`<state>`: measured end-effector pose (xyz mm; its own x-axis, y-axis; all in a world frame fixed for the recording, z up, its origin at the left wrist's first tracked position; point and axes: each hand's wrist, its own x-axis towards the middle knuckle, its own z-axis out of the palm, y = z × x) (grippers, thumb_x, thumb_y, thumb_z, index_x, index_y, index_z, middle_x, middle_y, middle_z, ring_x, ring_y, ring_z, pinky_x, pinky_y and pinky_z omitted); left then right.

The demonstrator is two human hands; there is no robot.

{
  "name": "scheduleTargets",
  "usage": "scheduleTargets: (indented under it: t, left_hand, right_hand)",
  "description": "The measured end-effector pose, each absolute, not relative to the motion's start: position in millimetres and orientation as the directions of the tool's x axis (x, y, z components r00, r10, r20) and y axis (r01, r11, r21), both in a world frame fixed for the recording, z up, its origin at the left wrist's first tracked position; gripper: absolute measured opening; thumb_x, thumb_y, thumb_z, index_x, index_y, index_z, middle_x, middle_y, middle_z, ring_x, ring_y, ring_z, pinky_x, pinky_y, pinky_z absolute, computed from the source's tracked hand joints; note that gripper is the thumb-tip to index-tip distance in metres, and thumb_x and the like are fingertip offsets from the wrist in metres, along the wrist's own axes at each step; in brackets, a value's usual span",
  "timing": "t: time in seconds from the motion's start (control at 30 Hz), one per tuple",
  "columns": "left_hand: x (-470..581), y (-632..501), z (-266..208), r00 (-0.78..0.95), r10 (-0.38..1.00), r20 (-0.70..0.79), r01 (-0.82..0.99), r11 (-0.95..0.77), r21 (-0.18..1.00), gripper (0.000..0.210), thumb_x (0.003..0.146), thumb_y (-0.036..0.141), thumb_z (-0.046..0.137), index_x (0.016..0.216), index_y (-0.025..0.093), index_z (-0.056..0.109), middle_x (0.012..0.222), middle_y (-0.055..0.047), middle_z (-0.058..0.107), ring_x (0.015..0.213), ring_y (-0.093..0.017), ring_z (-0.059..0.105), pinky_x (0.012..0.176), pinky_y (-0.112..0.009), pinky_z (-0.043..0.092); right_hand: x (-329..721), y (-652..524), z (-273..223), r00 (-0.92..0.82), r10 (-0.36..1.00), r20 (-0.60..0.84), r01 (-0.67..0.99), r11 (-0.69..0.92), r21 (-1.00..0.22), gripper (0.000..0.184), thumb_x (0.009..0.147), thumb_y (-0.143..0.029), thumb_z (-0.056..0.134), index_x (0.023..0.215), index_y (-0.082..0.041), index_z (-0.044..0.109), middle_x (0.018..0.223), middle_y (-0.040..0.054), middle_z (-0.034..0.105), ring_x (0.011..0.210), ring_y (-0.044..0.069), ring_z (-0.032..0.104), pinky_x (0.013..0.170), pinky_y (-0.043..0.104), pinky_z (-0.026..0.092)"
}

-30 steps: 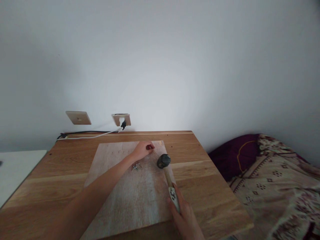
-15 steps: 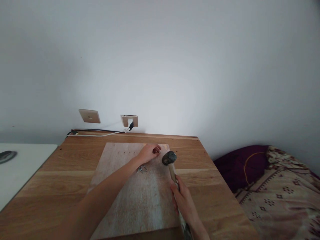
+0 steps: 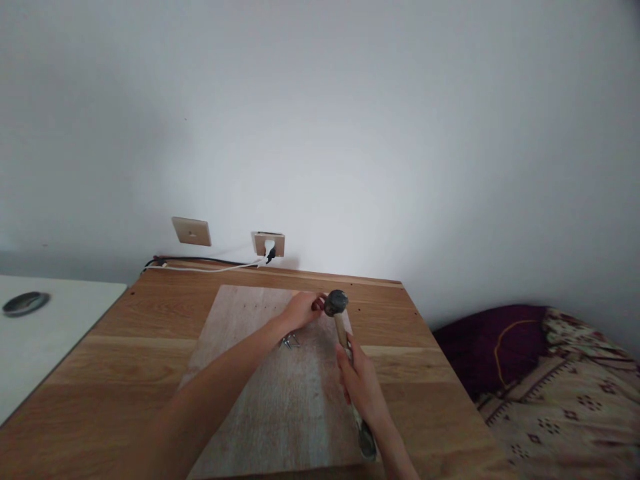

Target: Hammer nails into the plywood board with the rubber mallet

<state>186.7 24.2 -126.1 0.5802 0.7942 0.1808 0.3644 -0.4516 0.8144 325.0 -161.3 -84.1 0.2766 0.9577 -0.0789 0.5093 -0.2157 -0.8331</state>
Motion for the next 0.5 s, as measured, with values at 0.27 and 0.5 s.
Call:
scheduleTargets:
  t: [0.27, 0.5]
  left_hand:
    - [184.3, 21.1, -124.6, 0.578, 0.793, 0.194, 0.353, -0.457, 0.816, 0.049, 0.071, 0.006, 0.064, 0.118, 0.017, 0.073, 0.094, -0.005, 0.081, 0.077, -0.021, 0.073, 0.075, -0.028, 0.054]
    - [183.8, 21.2, -121.2, 0.562, 0.803, 0.199, 0.368, -0.458, 0.809, 0.052, 0.068, 0.003, 0.064, 0.117, 0.015, 0.074, 0.089, -0.005, 0.079, 0.076, -0.021, 0.071, 0.072, -0.028, 0.052]
  right_hand:
    - [323.9, -156.8, -91.8, 0.289, 0.957, 0.014, 0.56, -0.157, -0.813, 0.07, 0.097, -0.068, 0.042, 0.134, -0.013, 0.065, 0.06, 0.0042, 0.066, 0.052, 0.025, 0.068, 0.045, 0.029, 0.05]
    - [321.9, -158.1, -94.6, 0.277, 0.959, 0.066, 0.623, -0.127, -0.772, 0.064, 0.099, -0.061, 0.041, 0.133, -0.013, 0.066, 0.075, 0.0093, 0.074, 0.07, 0.028, 0.075, 0.059, 0.033, 0.058]
